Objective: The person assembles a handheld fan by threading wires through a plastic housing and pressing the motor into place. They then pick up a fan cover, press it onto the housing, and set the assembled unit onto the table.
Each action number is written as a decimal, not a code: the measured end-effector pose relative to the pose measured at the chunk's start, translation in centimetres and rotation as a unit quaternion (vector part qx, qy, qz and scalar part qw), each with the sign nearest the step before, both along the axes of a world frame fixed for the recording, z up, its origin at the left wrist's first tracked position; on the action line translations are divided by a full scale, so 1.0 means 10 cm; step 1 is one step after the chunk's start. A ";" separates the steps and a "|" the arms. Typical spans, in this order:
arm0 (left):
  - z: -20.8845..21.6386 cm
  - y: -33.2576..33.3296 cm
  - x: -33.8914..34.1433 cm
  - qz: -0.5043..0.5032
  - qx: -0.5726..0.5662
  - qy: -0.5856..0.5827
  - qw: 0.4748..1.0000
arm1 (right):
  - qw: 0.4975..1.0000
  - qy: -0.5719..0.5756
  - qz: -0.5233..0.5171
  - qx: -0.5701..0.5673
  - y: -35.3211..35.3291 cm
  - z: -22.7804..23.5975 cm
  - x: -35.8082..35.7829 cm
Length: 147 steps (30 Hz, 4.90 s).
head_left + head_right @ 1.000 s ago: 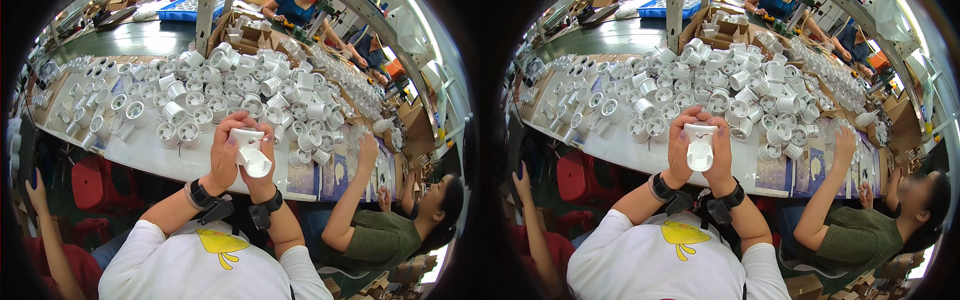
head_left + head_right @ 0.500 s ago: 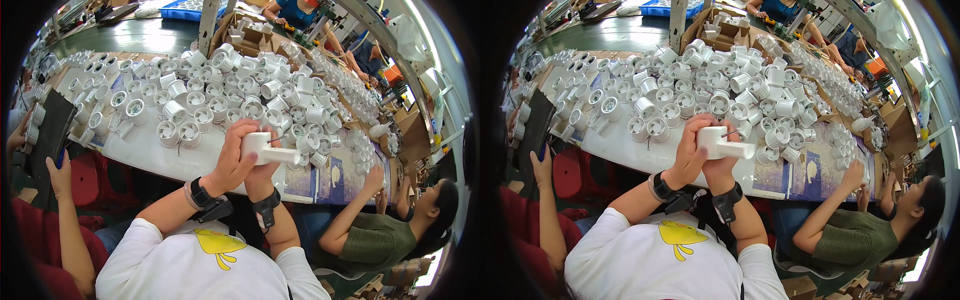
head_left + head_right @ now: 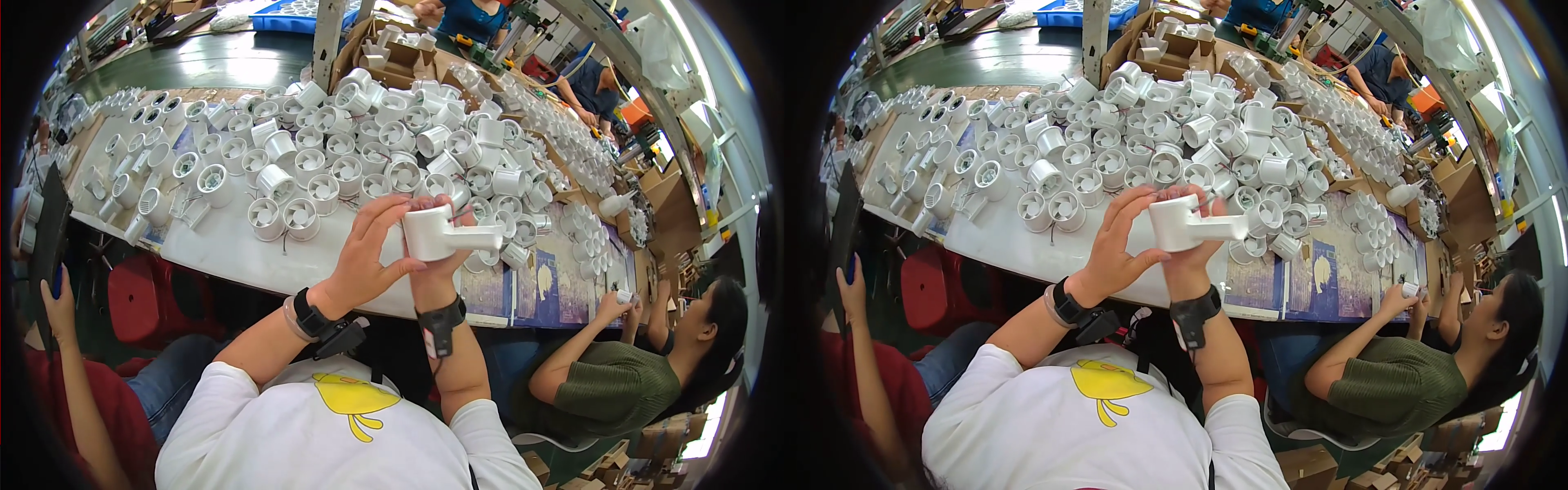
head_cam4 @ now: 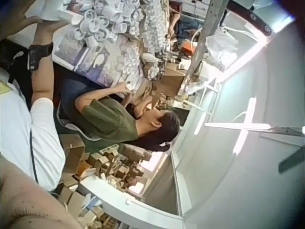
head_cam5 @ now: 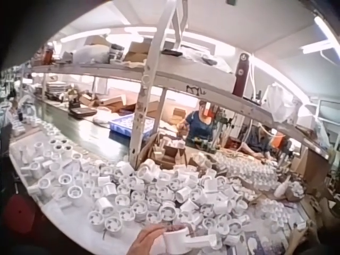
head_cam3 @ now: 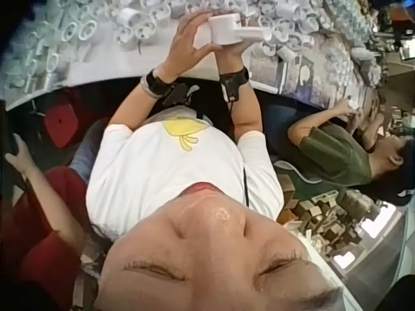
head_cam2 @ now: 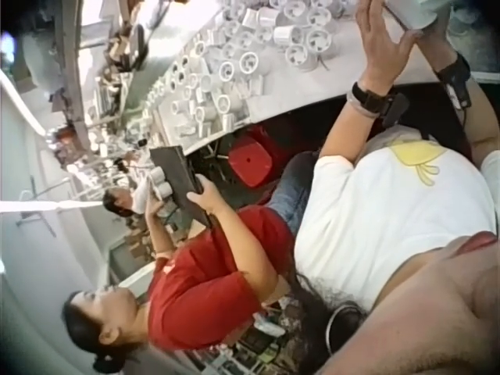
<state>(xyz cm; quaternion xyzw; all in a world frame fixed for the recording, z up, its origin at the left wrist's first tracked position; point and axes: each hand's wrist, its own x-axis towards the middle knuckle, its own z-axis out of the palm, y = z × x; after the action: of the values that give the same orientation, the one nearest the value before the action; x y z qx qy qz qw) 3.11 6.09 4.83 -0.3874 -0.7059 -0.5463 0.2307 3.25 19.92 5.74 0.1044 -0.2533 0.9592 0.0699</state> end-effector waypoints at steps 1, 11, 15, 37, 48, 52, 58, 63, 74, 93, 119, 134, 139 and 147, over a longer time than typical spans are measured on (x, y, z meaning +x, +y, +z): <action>-0.04 0.00 0.00 -0.035 0.028 -0.065 0.997 | 0.991 0.003 -0.054 0.118 0.05 0.05 -0.03; 0.01 -0.20 -0.12 -0.434 0.438 -0.442 0.651 | 0.925 0.090 -0.196 0.312 -0.14 0.36 0.01; 0.05 -0.27 -0.19 -0.518 0.434 -0.484 0.556 | 0.836 0.135 -0.171 0.503 -0.05 0.24 0.04; 0.04 -0.20 -0.18 -0.428 0.487 -0.506 0.568 | 0.800 0.084 -0.238 0.544 -0.08 0.21 0.20; 0.05 -0.49 -0.16 -0.265 0.133 -0.208 0.932 | 0.923 0.004 0.073 0.377 -0.06 0.22 0.27; -0.03 -0.49 -0.11 -0.325 0.163 -0.262 0.894 | 0.909 0.048 0.044 0.412 -0.12 0.15 0.30; -0.01 -0.61 -0.11 -0.262 0.143 -0.203 0.932 | 0.905 0.037 0.003 0.424 -0.22 0.25 0.29; 0.05 -0.98 -0.11 -0.155 0.086 -0.208 0.962 | 0.816 0.038 -0.093 0.570 0.05 0.42 0.19; 0.18 -1.19 0.04 0.038 -0.174 -0.092 0.980 | 0.583 0.258 -0.135 0.758 -0.41 0.74 0.09; -0.26 -2.27 -0.39 0.325 0.170 -0.280 0.887 | 0.672 0.160 -0.125 0.712 0.07 -0.04 0.48; -0.38 -3.11 -0.59 0.730 -0.127 -0.015 0.671 | 0.702 0.084 -0.085 0.702 0.22 -0.43 0.54; -0.38 -3.20 -1.32 0.696 -0.281 -0.114 0.651 | 0.694 0.077 -0.087 0.710 0.21 -0.40 0.52; -0.21 -3.02 -1.32 0.647 -0.283 -0.159 0.690 | 0.693 0.078 -0.085 0.712 0.22 -0.43 0.52; -0.24 -3.05 -1.43 0.612 -0.324 -0.223 0.686 | 0.694 0.081 -0.084 0.711 0.19 -0.43 0.51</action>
<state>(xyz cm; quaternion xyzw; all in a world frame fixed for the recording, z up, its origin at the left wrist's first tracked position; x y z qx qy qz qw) -11.19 -24.43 2.43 0.2135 -0.9498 -0.0913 0.2095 8.40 21.83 1.48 0.1781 -0.8607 0.4710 0.0756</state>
